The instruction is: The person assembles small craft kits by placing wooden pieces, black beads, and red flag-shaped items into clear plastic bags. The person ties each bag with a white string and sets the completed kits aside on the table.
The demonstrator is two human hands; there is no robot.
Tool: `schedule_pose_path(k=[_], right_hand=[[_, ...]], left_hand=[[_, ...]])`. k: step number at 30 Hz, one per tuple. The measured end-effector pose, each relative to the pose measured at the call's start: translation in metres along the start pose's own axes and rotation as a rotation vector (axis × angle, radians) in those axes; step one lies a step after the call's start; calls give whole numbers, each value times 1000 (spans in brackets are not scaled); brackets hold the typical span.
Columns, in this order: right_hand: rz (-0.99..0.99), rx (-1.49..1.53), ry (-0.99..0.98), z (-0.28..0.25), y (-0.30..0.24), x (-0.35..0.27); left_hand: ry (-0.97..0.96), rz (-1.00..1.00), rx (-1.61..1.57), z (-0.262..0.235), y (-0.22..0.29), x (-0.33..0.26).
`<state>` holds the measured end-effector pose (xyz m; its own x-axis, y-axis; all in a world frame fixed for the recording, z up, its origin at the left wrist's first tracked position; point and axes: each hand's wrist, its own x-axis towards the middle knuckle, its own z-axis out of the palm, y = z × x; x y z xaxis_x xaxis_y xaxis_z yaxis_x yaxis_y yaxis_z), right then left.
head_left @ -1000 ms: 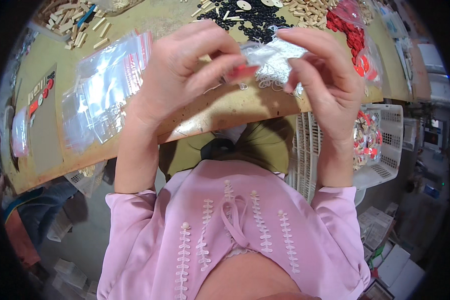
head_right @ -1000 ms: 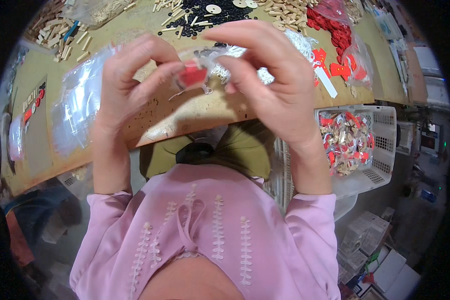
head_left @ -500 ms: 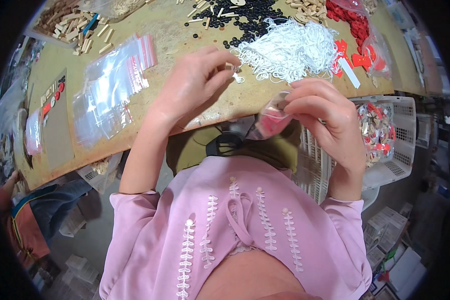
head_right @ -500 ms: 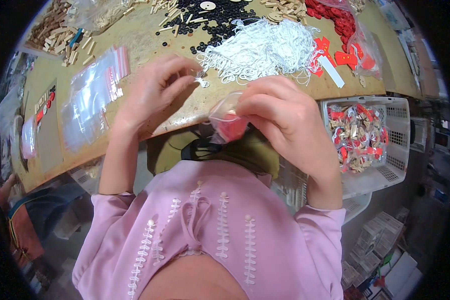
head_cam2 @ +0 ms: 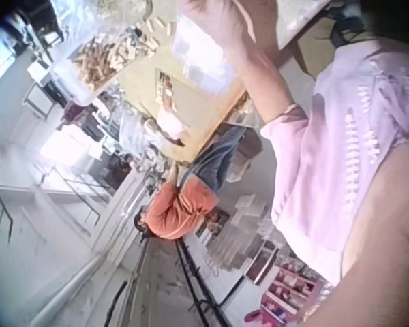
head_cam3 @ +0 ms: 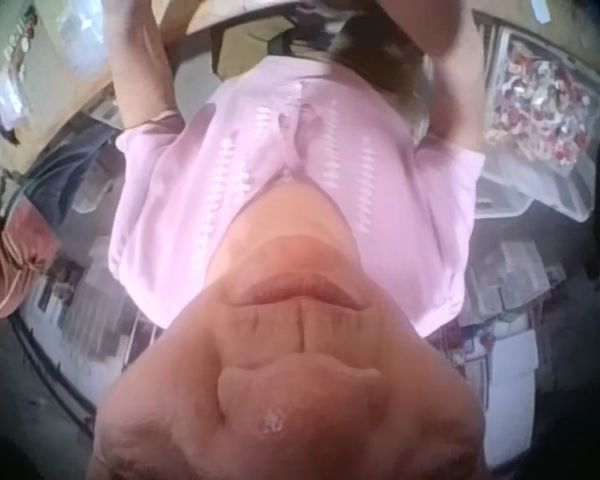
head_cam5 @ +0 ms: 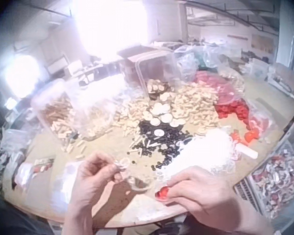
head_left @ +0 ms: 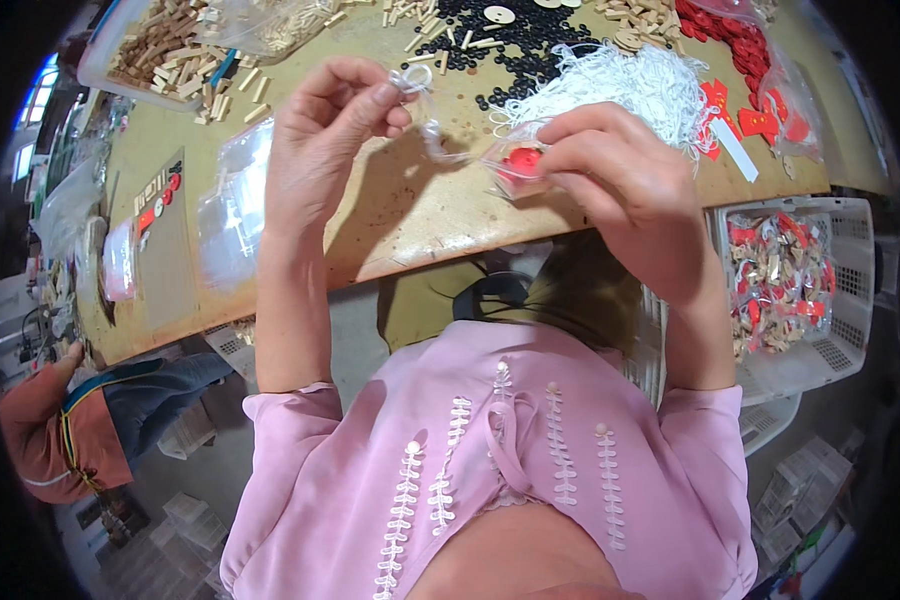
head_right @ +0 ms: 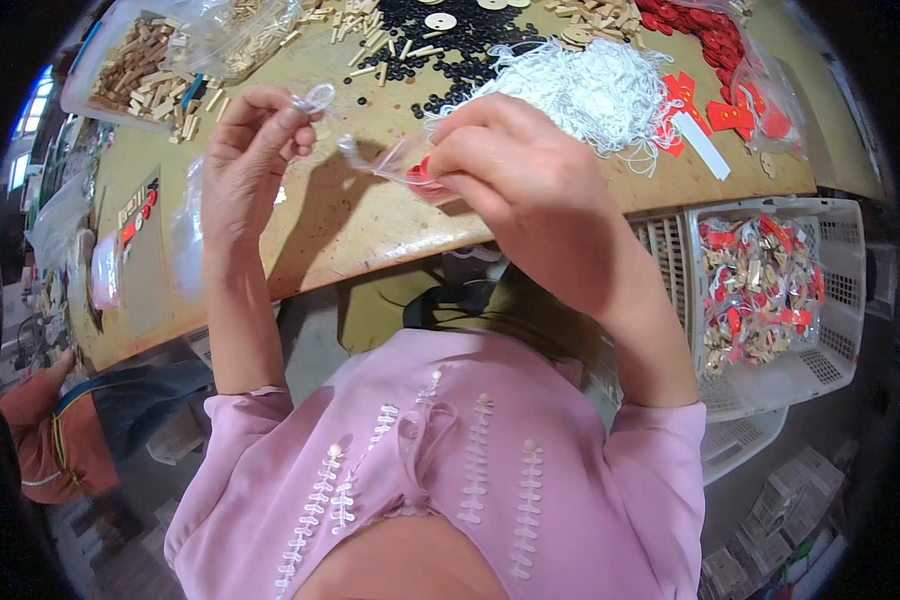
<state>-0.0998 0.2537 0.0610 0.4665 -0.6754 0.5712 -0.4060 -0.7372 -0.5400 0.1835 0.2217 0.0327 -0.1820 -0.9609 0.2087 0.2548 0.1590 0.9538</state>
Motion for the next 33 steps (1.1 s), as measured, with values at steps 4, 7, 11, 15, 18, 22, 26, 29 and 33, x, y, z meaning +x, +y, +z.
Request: schedule_pose_path(k=[4,7,11,15,18,22,26,29,33], right_hand=[[82,109,-85,24,3,9],[88,150,-114,31,2,14],[50,106,-99,30,0,15],[81,89,-81,25,0,10],[106,116,-78,24,0,9],[81,120,-77,26,2,10],[51,122,-94,27,0,12],[-4,105,-65,28,0,10],[8,125,-69,30,3,6]], left_hand=[[56,67,-112,12,37,-2],[-3,82,-111,13,49,-1],[14,72,448,9,31,13],[0,49,336,3,39,21],[33,119,184,7,40,23],[-47,103,22,31,47,10],[-11,109,155,59,32,-13],[-111,472,1023,49,17,-13],[-282,460,1214,40,27,-18]])
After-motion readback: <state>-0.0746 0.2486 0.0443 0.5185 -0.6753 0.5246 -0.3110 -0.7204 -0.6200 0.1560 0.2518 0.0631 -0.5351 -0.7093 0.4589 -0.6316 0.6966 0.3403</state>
